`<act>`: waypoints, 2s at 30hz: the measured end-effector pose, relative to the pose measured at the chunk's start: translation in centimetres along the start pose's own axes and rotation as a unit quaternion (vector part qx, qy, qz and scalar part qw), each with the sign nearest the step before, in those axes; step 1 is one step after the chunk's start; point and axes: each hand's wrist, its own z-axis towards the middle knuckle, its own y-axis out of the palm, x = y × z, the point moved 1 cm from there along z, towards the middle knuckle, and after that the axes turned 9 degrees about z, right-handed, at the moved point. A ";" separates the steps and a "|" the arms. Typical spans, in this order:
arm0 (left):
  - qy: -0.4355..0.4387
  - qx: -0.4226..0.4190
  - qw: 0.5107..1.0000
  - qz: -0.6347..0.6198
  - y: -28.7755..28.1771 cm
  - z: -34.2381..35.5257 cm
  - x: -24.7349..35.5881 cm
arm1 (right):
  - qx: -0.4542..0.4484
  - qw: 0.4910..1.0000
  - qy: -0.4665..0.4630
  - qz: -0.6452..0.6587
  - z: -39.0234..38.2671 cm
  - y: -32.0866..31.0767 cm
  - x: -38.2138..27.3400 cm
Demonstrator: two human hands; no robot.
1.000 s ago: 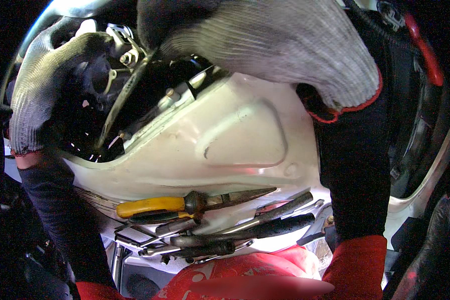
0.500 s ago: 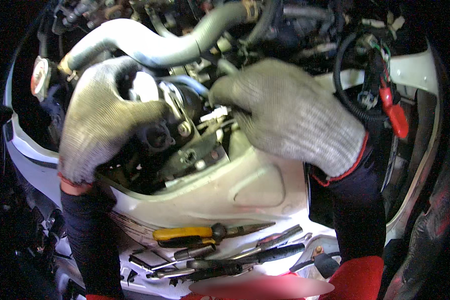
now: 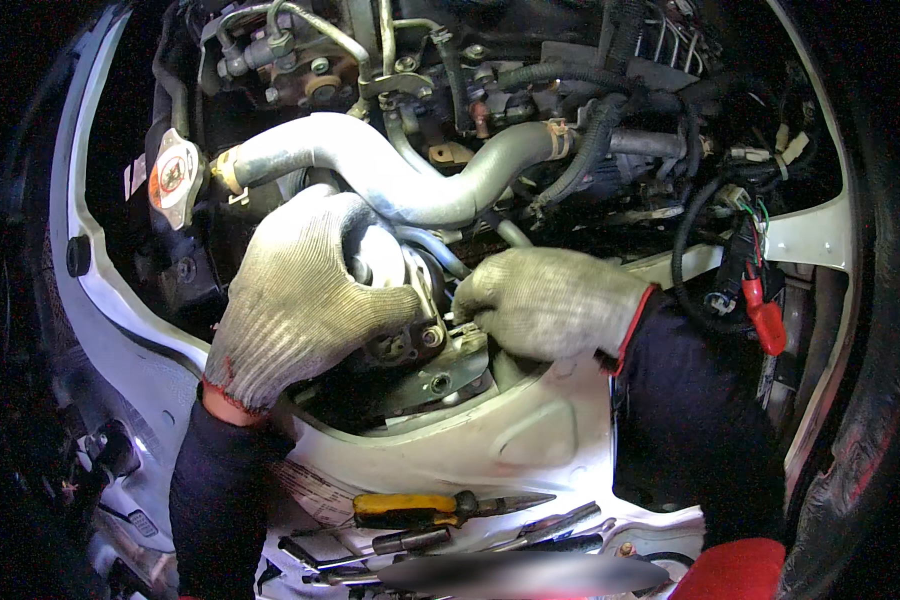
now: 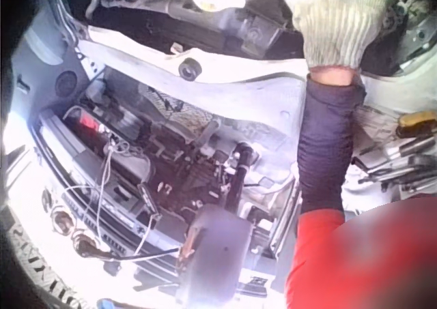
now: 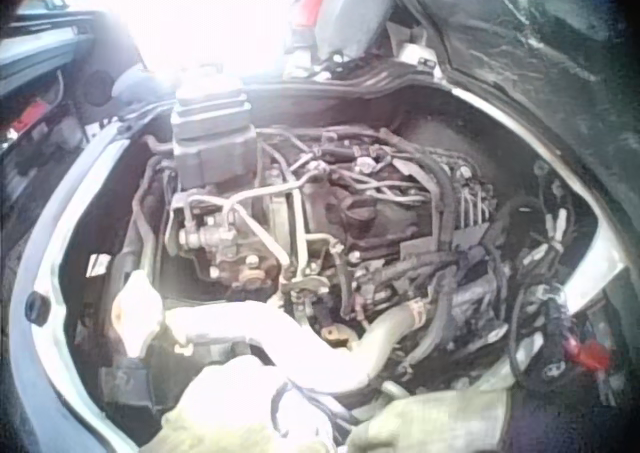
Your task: The person opens the hood of a white van and works on the engine using various tools. They remove and adjust components within the engine bay, handling hoses and mechanical parts.
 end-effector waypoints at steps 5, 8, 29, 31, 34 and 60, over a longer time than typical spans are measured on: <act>0.024 0.024 0.999 -0.006 0.2 0.4 -0.2 | 0.002 0.988 -0.143 -0.057 0.5 -0.8 1.9; 0.004 -0.024 0.997 -0.076 0.4 0.8 -0.2 | 0.048 0.987 -0.125 -0.091 1.5 -0.2 2.3; 0.045 -0.092 0.990 0.102 -0.4 1.8 0.3 | 0.351 0.920 -0.071 0.159 -13.6 16.0 -7.5; 0.068 -0.088 0.991 0.073 -0.5 1.6 0.2 | 0.359 0.919 -0.058 0.150 -13.2 16.0 -8.1; 0.043 -0.032 0.998 -0.037 -0.3 0.9 -0.5 | 0.319 0.937 -0.059 0.130 -12.0 15.4 -9.1; 0.011 -0.096 0.994 -0.047 0.5 1.8 -1.0 | 0.329 0.903 0.127 0.246 -24.3 15.3 -7.6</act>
